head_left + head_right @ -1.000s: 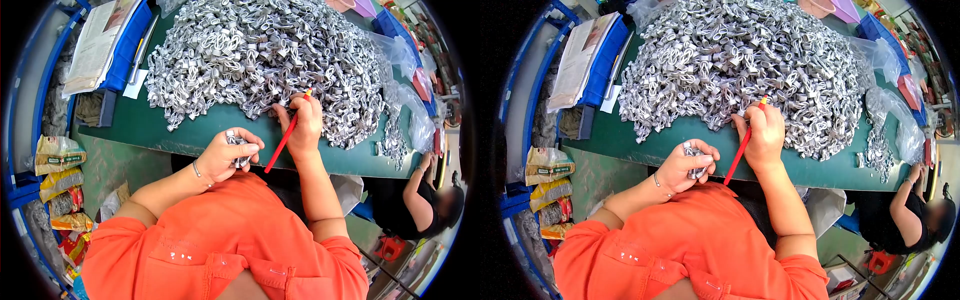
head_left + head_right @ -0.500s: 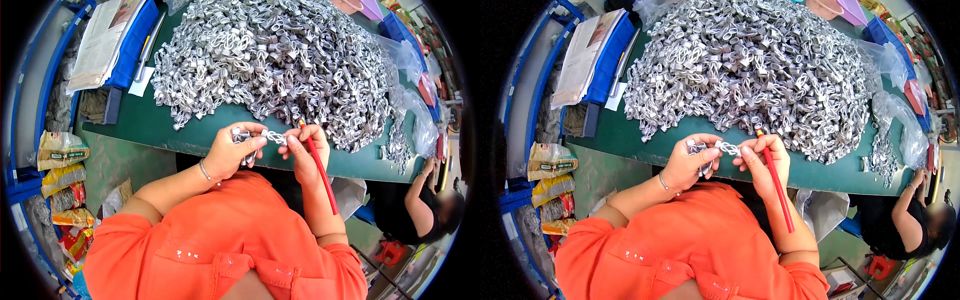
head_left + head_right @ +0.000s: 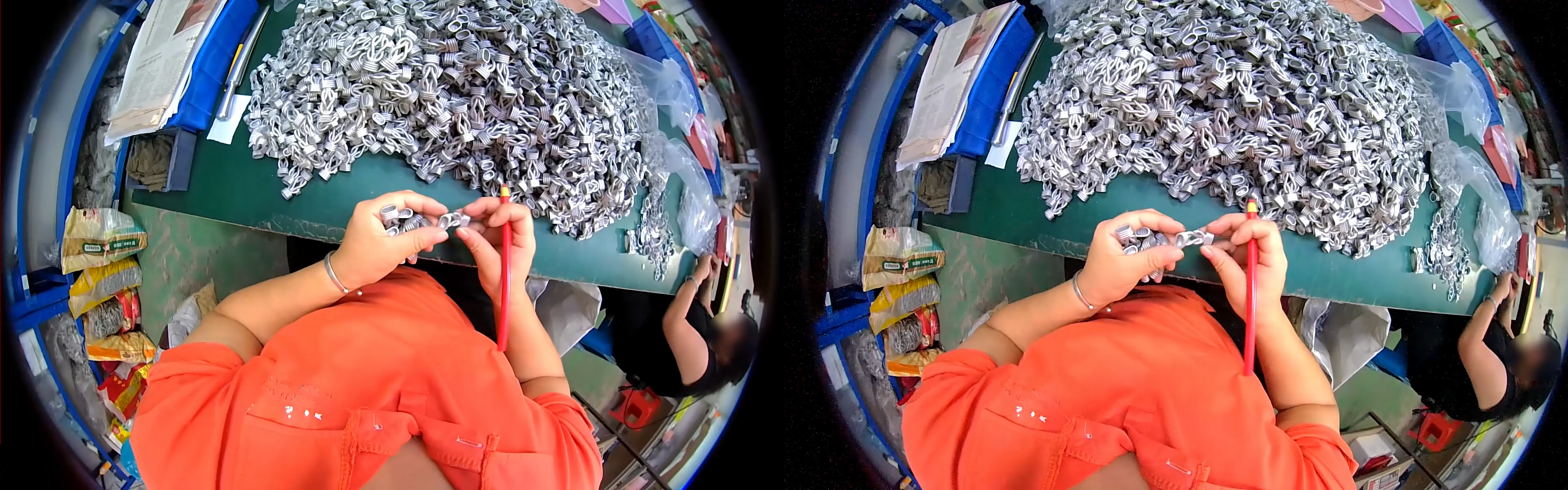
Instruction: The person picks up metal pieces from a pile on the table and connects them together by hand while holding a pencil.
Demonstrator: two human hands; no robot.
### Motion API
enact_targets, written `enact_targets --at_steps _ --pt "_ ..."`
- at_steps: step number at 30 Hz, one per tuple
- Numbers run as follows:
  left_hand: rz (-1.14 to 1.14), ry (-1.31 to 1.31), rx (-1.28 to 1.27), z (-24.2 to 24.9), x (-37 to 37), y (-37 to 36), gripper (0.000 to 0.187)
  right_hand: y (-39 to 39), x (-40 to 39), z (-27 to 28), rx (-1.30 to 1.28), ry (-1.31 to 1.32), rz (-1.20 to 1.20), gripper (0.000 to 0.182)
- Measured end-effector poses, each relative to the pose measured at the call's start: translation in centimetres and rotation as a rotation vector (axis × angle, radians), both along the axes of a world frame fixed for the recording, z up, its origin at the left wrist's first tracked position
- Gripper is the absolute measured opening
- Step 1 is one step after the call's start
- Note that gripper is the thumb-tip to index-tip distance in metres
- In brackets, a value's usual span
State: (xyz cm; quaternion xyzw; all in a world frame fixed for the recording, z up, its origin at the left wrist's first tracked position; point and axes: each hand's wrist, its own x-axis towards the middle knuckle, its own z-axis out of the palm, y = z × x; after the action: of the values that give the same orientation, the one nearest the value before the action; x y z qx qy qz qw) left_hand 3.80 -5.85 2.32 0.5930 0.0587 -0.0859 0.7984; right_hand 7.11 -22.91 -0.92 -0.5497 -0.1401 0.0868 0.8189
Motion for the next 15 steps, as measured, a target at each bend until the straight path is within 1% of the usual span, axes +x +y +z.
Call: enact_targets --at_steps 1,2,3,4,8,10,11,13,14,15 --pt "0.01 0.082 -0.014 0.1 0.0 0.0 0.019 -0.1 0.1 0.1 0.0 0.001 -0.002 0.037" --pt "0.007 0.083 -0.014 0.0 0.1 0.0 0.019 -0.3 0.2 0.1 -0.016 -0.092 -0.035 0.038" --pt "0.017 0.145 -0.077 -0.3 0.1 0.1 0.019 -0.4 0.2 0.2 -0.033 -0.186 -0.068 0.039" --pt "0.027 0.208 -0.14 -0.5 0.1 0.2 0.02 -0.4 0.3 0.6 -0.028 -0.216 -0.075 0.041" --pt "0.004 0.217 -0.179 -0.9 -0.1 0.1 0.021 -0.1 0.2 1.2 -0.036 -0.277 -0.094 0.039" --pt "0.033 0.14 -0.152 -0.9 -0.2 -0.1 0.02 -0.1 0.2 1.2 -0.043 -0.07 -0.112 0.033" --pt "0.035 0.139 -0.153 -0.7 -0.2 0.0 0.02 -0.1 0.2 1.1 -0.043 -0.07 -0.11 0.033" --pt "-0.018 0.101 -0.055 0.0 -0.2 0.1 0.017 -0.2 0.4 0.7 0.022 0.116 -0.007 0.027" --pt "-0.015 0.102 -0.056 -0.2 -0.3 0.2 0.017 0.1 0.2 0.7 0.017 0.152 -0.027 0.022" --pt "-0.018 0.039 -0.023 -0.5 -0.4 0.1 0.016 0.2 0.0 0.6 0.016 0.153 -0.025 0.022"
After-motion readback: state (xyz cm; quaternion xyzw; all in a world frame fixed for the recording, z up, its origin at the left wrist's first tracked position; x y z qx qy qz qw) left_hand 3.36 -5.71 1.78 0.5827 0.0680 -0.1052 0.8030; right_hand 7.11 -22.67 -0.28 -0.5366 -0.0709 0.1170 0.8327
